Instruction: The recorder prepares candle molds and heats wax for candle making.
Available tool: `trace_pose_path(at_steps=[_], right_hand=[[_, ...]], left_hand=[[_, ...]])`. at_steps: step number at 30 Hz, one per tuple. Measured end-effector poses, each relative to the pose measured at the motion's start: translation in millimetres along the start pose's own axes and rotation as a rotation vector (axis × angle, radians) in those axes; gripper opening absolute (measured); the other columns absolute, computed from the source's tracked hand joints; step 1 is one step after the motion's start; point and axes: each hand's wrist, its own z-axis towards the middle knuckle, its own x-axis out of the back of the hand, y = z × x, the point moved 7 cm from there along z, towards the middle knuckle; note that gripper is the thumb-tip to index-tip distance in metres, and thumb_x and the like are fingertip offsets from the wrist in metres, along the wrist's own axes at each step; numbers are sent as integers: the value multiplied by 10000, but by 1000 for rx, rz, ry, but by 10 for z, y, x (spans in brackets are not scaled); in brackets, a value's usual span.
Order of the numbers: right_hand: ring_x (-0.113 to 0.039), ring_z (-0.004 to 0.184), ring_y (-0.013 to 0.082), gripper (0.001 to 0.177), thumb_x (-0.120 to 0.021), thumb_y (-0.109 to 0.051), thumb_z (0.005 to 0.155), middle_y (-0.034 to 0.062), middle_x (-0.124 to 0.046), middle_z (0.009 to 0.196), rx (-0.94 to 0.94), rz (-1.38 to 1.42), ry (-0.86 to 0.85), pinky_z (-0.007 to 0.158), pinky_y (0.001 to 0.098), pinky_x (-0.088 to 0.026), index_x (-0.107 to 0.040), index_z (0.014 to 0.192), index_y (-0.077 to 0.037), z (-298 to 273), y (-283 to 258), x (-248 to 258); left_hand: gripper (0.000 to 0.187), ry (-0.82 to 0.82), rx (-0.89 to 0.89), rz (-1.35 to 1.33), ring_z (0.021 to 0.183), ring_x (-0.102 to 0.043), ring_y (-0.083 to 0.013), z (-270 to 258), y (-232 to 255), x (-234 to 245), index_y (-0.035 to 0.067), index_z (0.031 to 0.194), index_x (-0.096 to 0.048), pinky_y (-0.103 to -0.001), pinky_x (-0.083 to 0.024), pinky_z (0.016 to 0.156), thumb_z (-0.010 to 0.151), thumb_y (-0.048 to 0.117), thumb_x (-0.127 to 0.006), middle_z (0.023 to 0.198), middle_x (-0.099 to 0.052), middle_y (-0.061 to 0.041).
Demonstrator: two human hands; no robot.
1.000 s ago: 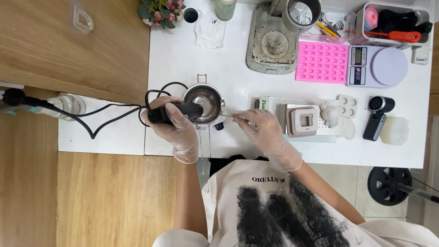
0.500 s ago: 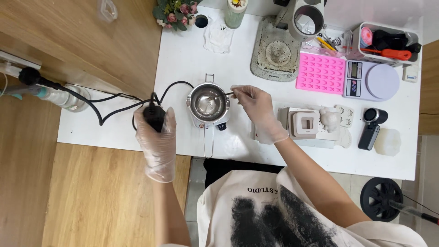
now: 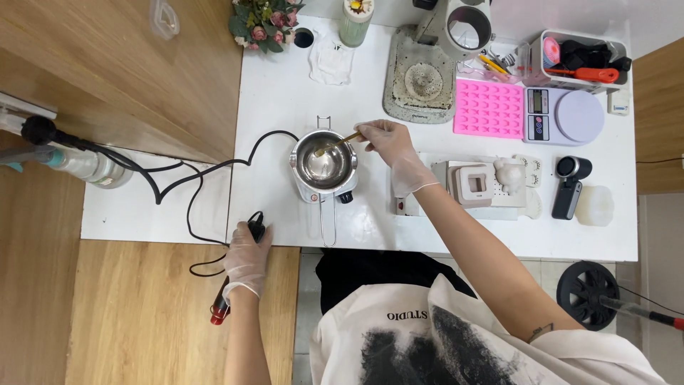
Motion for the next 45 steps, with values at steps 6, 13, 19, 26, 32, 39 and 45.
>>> trace_pose_path(at_steps=[6,13,19,26,32,39,45], right_hand=[[-700,808,88,253,-726,-226,947,52,-776,921,9,2,17,712,245,-557,-763,1065,-5,-125,83,84],[-720,834,77,268,-694,-244,963,55,-784,931,26,57,55,716,243,-559,-748,1081,-9,-586,-86,135],[-681,782,101,272,-700,-236,978,84,-781,914,18,62,123,725,259,-563,-725,1061,21,-790,-10,121],[-680,756,105,243,-689,-218,967,81,-774,876,-26,84,231,704,260,-562,-722,1019,18,-898,42,159],[-681,731,106,205,-672,-192,972,99,-765,831,-22,108,215,678,254,-556,-675,949,12,-862,114,103],[-688,735,101,199,-675,-199,969,93,-764,819,-49,116,186,679,244,-551,-645,935,-5,-916,-33,62],[-645,708,99,205,-675,-217,978,89,-768,813,-72,79,170,671,238,-526,-658,935,-17,-912,-9,62]], left_hand=[[387,175,-99,-184,839,-705,-344,-13,36,-38,54,1089,-528,-432,-595,688,964,350,-743,953,-698,-161],[201,371,154,-1270,794,-613,-123,-369,574,1339,42,1141,-476,-271,-581,743,1060,141,-631,912,-658,-89],[249,605,-209,-1539,827,-656,-139,-264,1175,1836,64,1215,-421,-302,-611,816,1068,5,-613,1031,-610,-76],[258,891,-281,-1616,814,-629,-169,-85,1541,1763,53,1188,-397,-305,-569,754,1034,-22,-590,1017,-597,-100],[210,848,-286,-1558,871,-630,-185,4,1689,1566,33,1126,-408,-331,-579,809,1057,-21,-598,1022,-589,-100],[273,840,-287,-1504,869,-634,-152,89,1717,1458,47,1163,-382,-277,-597,752,1044,-28,-616,1070,-602,-93],[271,851,-252,-1429,855,-648,-149,62,1756,1471,47,1144,-393,-266,-593,729,1030,-23,-629,1071,-601,-92]])
